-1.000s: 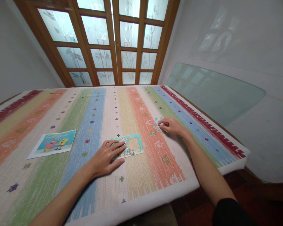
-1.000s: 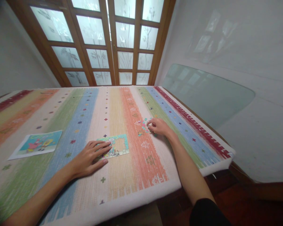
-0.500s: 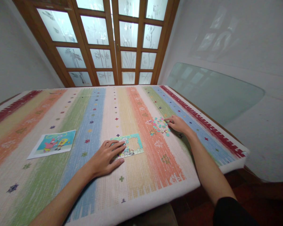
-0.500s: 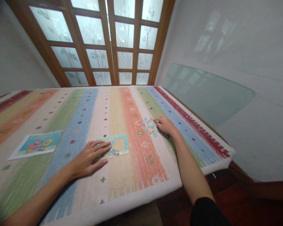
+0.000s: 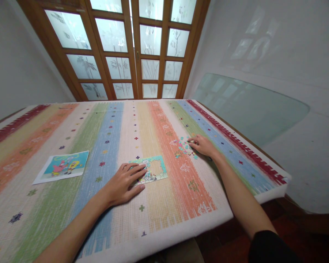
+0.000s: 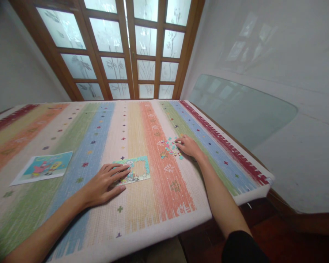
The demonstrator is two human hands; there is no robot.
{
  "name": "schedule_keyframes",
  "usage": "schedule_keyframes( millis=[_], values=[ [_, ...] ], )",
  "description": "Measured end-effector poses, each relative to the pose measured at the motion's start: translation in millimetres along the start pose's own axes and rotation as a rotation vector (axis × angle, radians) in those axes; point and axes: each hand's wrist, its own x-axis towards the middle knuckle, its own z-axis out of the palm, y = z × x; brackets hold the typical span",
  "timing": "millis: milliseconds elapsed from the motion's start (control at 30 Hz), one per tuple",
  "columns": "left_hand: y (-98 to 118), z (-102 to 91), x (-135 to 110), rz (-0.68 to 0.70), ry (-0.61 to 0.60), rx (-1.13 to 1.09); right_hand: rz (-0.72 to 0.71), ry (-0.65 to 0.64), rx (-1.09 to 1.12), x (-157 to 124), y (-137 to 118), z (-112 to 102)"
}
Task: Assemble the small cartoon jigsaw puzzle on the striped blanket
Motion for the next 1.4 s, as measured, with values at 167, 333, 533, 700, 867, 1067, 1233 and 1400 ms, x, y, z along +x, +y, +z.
schedule_keyframes(
  millis=[167, 333, 533, 700, 867, 1067, 1233, 1400],
  values=[
    [1, -0.8, 1, 0.004, -0.010, 0.002, 0.000, 0.049, 0.011, 2, 0, 5],
    [1, 0.2, 1, 0.008, 0.004, -0.005, 0.003, 0.058, 0.079, 5, 4, 8],
    [1, 0.6, 0, 0.001, -0.011, 0.008, 0.032, 0.068, 0.170, 5, 5, 8],
    [1, 1.4, 0, 0.010, -0.005, 0.011, 0.046, 0.069, 0.166, 5, 3, 8],
    [0, 2.1, 0, 0.003, -0.007, 0.007, 0.070, 0.066, 0.203, 5, 4, 8],
    [1, 1.4, 0, 0.002, 0.000, -0.014, 0.048, 0.087, 0.261, 5, 3, 8],
    [1, 1.5, 0, 0.000, 0.010, -0.017, 0.025, 0.100, 0.353, 5, -8, 2],
    [1, 1.9, 0, -0.003, -0.003, -0.007, -0.093, 0.148, 0.535, 6, -37, -4]
  ],
)
